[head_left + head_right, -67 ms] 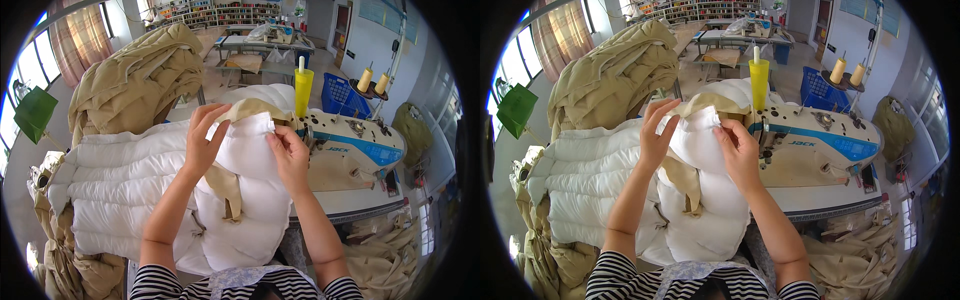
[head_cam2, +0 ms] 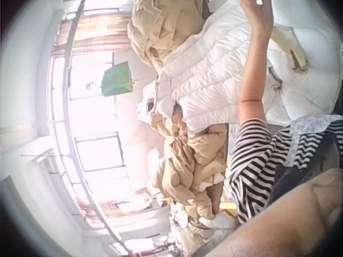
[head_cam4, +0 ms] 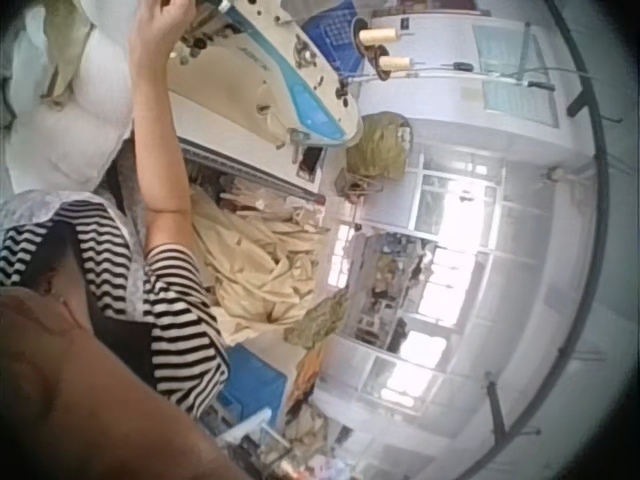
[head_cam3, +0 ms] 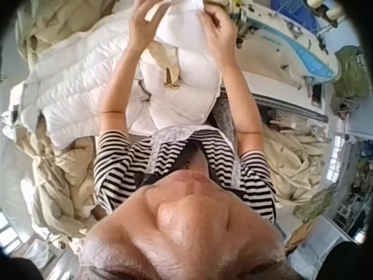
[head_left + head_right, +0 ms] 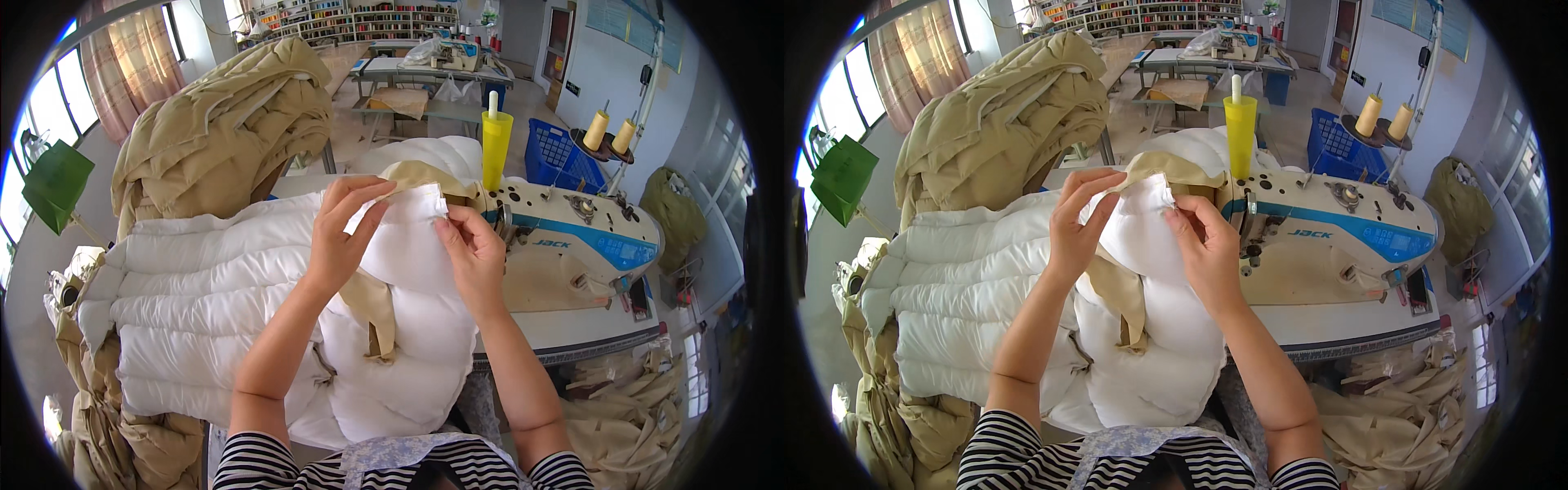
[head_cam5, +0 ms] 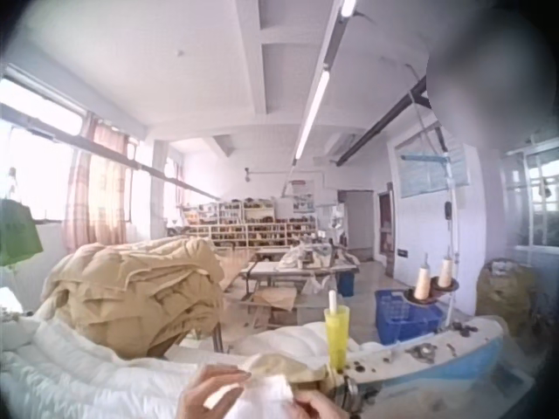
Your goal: The person aligns a zipper on a beige puffer jacket and sews it using a sewing machine. They guide the fabric under the needle, adjust the jacket layers, and continue stitching along the zipper line. The person then inspects the sewn section and prepares the next segment for stitching.
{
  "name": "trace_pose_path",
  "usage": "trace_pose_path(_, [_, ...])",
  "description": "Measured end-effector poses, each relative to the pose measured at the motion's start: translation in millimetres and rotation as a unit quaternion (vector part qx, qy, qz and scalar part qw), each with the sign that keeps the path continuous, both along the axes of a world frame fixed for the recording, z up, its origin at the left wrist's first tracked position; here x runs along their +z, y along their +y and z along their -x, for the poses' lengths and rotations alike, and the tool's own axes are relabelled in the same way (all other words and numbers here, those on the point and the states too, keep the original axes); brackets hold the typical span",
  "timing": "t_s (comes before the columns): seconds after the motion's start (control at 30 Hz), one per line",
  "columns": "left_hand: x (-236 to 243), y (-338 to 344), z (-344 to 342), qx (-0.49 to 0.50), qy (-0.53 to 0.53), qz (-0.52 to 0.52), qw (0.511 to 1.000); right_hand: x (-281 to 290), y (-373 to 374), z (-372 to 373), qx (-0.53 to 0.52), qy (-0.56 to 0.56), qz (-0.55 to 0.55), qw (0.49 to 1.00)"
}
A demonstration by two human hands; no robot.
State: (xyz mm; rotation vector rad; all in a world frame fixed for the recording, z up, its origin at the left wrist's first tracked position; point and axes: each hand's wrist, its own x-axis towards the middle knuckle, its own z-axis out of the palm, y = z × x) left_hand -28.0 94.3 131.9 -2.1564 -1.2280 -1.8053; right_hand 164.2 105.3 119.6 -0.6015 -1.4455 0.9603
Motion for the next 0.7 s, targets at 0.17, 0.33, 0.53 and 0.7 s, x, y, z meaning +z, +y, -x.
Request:
trace_pose_path(0.17, [0.9,-11.0,-29.0,-0.120,0.001,0.029,0.992,-3.6,-5.4,-4.6,0.028,0.014,-0.004,1.000])
trace_pose_path(0.33, [-1.4,-8.3,-34.1,-0.155,-0.043,0.103,0.982,-6.8,-9.5,-12.0,0.060,0.029,0.036,0.997])
trace_pose_path(0.53, [-5.3,-6.7,-36.7,-0.159,0.000,0.024,0.987,-9.4,-8.7,-15.0,0.057,0.068,0.034,0.995])
trace_pose_path(0.7, [-6.5,-5.1,-36.5,-0.156,-0.016,0.055,0.986,-10.0,-10.1,-18.9,0.055,0.040,0.066,0.996])
